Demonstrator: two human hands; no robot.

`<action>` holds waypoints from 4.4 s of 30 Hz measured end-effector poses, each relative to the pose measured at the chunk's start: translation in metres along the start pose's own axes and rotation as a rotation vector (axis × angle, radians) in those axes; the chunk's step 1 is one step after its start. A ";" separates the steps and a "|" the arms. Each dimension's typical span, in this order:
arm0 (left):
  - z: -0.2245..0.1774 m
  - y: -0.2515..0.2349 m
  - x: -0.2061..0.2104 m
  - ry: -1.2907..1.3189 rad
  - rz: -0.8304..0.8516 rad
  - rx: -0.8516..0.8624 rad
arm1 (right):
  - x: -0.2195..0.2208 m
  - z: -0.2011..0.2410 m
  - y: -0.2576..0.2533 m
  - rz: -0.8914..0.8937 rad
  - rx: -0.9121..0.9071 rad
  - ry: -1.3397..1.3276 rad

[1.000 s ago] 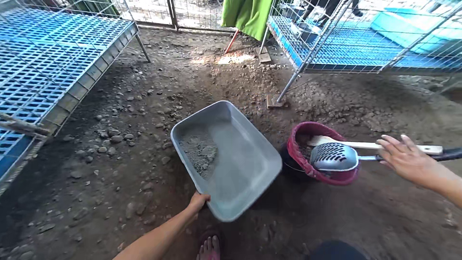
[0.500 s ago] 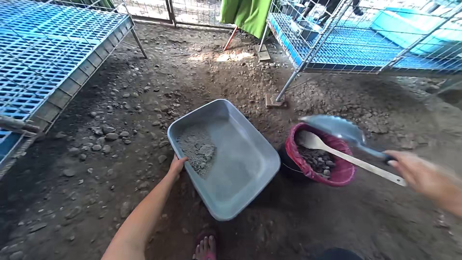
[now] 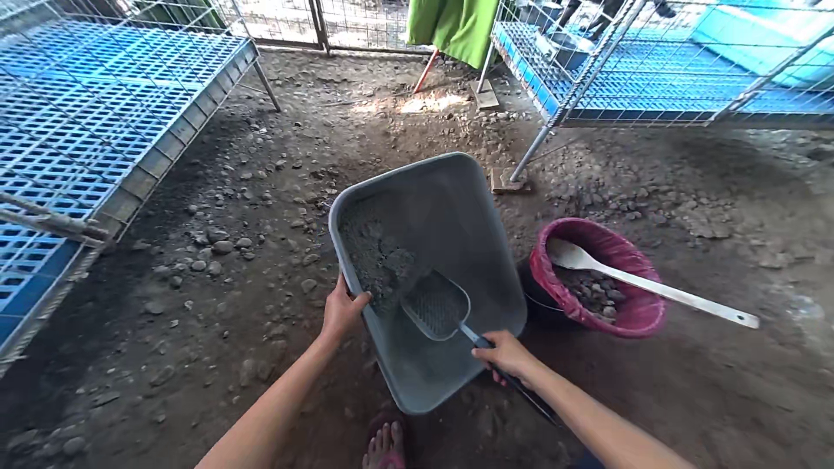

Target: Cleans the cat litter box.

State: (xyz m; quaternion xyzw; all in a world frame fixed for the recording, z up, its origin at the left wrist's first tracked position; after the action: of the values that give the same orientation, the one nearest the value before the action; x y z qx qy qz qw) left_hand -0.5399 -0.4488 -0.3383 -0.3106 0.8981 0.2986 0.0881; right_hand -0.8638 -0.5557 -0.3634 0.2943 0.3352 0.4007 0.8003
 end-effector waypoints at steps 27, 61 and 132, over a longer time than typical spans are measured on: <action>0.095 -0.087 -0.010 0.412 0.061 -0.381 | 0.018 0.039 -0.006 -0.143 -0.262 -0.159; 0.157 0.051 0.089 0.355 0.159 -0.631 | 0.024 0.014 0.005 -0.144 -0.114 -0.167; 0.056 -0.030 -0.004 0.218 0.131 -0.123 | 0.015 0.105 0.013 -0.169 -0.315 -0.212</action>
State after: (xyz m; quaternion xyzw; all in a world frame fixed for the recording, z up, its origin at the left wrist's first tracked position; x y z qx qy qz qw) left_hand -0.5201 -0.4322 -0.3960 -0.2867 0.9006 0.3229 -0.0492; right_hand -0.7811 -0.5575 -0.2949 0.1768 0.2059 0.3467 0.8979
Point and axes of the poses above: each hand's wrist, its own y-axis away from the middle knuckle, its own x-axis out of the palm, z = x × y, the point moved 4 cm from there along -y, towards the middle knuckle, and after that the axes turned 11 degrees about -x, right-handed, at the moved point
